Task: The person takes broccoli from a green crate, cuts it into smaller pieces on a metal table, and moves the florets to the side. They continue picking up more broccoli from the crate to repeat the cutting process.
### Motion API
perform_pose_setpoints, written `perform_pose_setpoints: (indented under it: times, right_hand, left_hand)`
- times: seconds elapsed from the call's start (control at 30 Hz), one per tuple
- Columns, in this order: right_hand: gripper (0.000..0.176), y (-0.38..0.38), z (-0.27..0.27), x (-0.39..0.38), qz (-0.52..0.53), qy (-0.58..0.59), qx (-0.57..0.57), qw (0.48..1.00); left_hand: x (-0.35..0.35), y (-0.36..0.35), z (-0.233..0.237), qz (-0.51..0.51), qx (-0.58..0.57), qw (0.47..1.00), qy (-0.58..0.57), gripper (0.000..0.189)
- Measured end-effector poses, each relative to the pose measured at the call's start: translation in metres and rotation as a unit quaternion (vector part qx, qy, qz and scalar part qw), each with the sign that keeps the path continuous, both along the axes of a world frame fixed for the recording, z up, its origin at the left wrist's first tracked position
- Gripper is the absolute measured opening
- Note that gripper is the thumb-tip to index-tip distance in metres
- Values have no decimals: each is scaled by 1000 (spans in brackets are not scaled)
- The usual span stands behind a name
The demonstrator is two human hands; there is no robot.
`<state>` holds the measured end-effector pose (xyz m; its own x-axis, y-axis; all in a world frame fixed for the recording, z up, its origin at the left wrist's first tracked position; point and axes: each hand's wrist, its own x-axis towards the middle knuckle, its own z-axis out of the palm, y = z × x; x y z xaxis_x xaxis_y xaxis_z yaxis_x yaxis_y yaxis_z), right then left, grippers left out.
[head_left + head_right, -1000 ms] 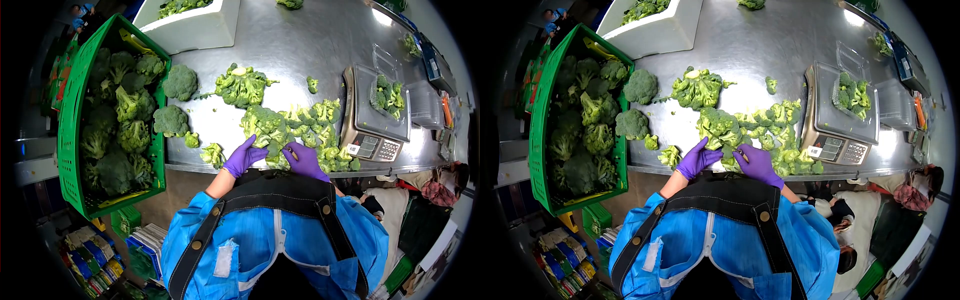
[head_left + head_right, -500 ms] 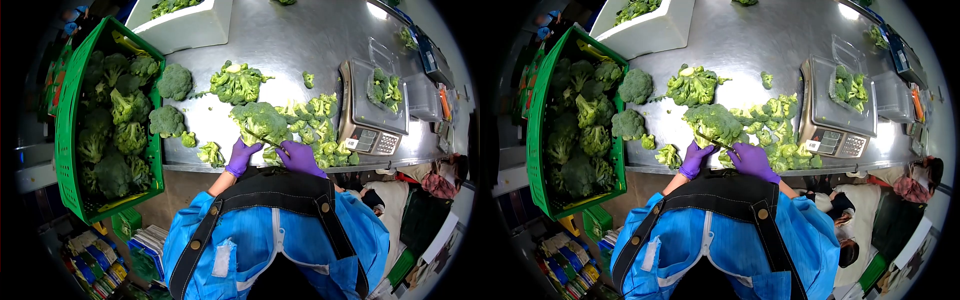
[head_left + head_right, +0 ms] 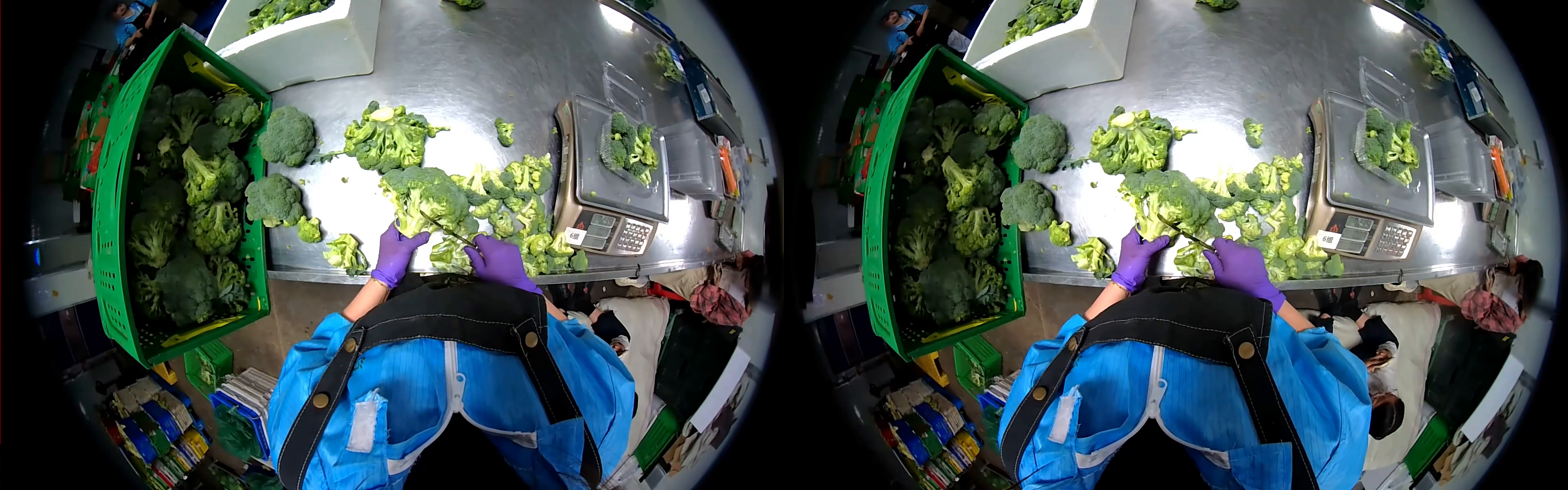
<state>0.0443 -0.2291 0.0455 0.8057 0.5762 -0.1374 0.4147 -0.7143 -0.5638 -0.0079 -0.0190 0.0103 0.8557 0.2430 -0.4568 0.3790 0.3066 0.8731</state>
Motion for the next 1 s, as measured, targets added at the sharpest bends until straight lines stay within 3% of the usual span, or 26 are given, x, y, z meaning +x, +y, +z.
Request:
perform_pose_setpoints:
  times: [0.13, 0.4, 0.77, 0.87, 1.0]
  right_hand:
    - [27, 7, -6, 1, -9, -17, 34, 999]
    - [25, 10, -3, 3, -6, -21, 62, 998]
    - [26, 11, 18, 0, -14, -4, -79, 997]
    - [24, 8, -21, 0, -8, -53, 1, 999]
    - [22, 12, -10, 2, -10, -52, 1, 999]
  left_hand:
    - [2, 1, -2, -31, 74, 997, -1, 41]
    - [3, -1, -7, -5, 53, 999, 1, 40]
    - [5, 1, -12, -48, 114, 992, 13, 36]
    - [9, 1, -2, -29, 80, 996, -21, 34]
    - [10, 4, -1, -52, 101, 993, 20, 33]
